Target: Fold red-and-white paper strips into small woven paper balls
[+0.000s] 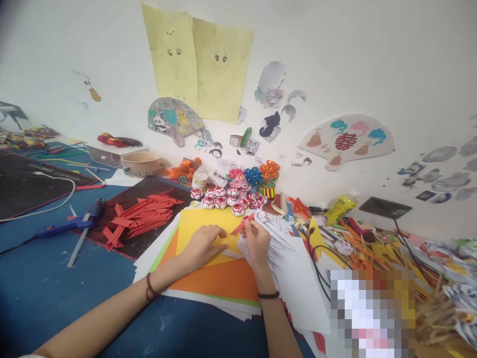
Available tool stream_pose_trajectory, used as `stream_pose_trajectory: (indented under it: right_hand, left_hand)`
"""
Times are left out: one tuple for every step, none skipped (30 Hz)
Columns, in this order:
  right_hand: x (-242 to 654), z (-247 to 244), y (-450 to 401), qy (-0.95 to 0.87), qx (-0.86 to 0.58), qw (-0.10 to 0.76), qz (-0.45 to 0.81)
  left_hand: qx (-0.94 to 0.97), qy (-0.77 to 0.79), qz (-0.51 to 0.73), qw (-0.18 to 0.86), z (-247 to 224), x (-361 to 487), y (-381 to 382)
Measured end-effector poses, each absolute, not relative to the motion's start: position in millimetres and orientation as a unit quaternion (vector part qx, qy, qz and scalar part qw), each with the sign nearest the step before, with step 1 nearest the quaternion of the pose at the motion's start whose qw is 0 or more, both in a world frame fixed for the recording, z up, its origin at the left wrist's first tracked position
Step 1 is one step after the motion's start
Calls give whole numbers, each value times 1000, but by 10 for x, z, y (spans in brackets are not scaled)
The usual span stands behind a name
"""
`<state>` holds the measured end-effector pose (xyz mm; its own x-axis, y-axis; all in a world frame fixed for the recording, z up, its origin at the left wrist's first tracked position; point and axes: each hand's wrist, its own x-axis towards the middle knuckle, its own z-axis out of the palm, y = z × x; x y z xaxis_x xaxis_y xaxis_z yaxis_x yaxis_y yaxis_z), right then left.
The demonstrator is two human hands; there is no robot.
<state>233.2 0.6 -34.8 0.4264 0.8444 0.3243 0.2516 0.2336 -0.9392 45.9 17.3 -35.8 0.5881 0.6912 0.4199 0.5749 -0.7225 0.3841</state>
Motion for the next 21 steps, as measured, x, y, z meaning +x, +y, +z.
stream_pose_trajectory:
  right_hand:
    - [2335, -325, -3, -472, -576, 626, 231]
    - [2337, -303, -11, -465, -578, 631, 226]
    - [2337, -283, -19, -458, -579, 636, 224]
    - [2338, -267, -26, -452, -580, 640, 224]
    - [2338, -254, -31, -446, -580, 643, 226]
    - [2339, -245, -36, -441, -580, 646, 229]
    - [2339, -240, -39, -437, -578, 648, 233]
    - [2337, -237, -42, -433, -577, 652, 235]
    - [2334, -236, -44, -430, -573, 656, 236]
    - [2327, -236, -46, -427, -568, 662, 236]
    - [2317, -236, -48, -426, -562, 669, 236]
    - [2301, -235, -49, -429, -553, 674, 238]
    - [2281, -234, -50, -436, -543, 674, 246]
    - [2255, -233, -52, -448, -532, 670, 259]
    - [2224, -232, -55, -462, -522, 662, 276]
    - [2190, -230, -60, -477, -513, 649, 295]
    - [2152, -229, -67, -490, -507, 637, 312]
    - [2114, -229, -76, -498, -503, 626, 327]
    - [2077, -229, -87, -506, -499, 616, 339]
    - [2041, -232, -98, -514, -496, 607, 349]
    - [2009, -237, -110, -521, -491, 600, 357]
  left_hand:
    - [889, 354, 271, 104, -367, 463, 171]
    - [898, 343, 258, 101, -375, 468, 168]
    - [909, 325, 242, 96, -381, 474, 165]
    - [919, 309, 226, 91, -386, 479, 160]
    - [927, 298, 212, 87, -390, 485, 156]
    - [929, 296, 203, 86, -391, 489, 154]
    - [927, 303, 201, 87, -390, 490, 156]
    - [920, 321, 207, 91, -387, 488, 163]
    - [906, 346, 222, 101, -382, 481, 177]
    - [885, 378, 247, 117, -373, 470, 198]
    - [857, 409, 279, 141, -363, 454, 224]
    - [824, 436, 316, 174, -350, 436, 256]
    - [791, 453, 352, 212, -336, 416, 289]
    - [760, 459, 385, 253, -323, 397, 321]
    - [731, 457, 415, 290, -311, 380, 349]
    - [705, 453, 440, 323, -302, 367, 371]
    - [681, 447, 462, 351, -296, 360, 385]
    - [659, 440, 480, 377, -294, 360, 392]
    - [638, 430, 494, 405, -294, 365, 390]
    - [620, 416, 501, 437, -296, 376, 381]
    - [607, 397, 500, 474, -298, 390, 367]
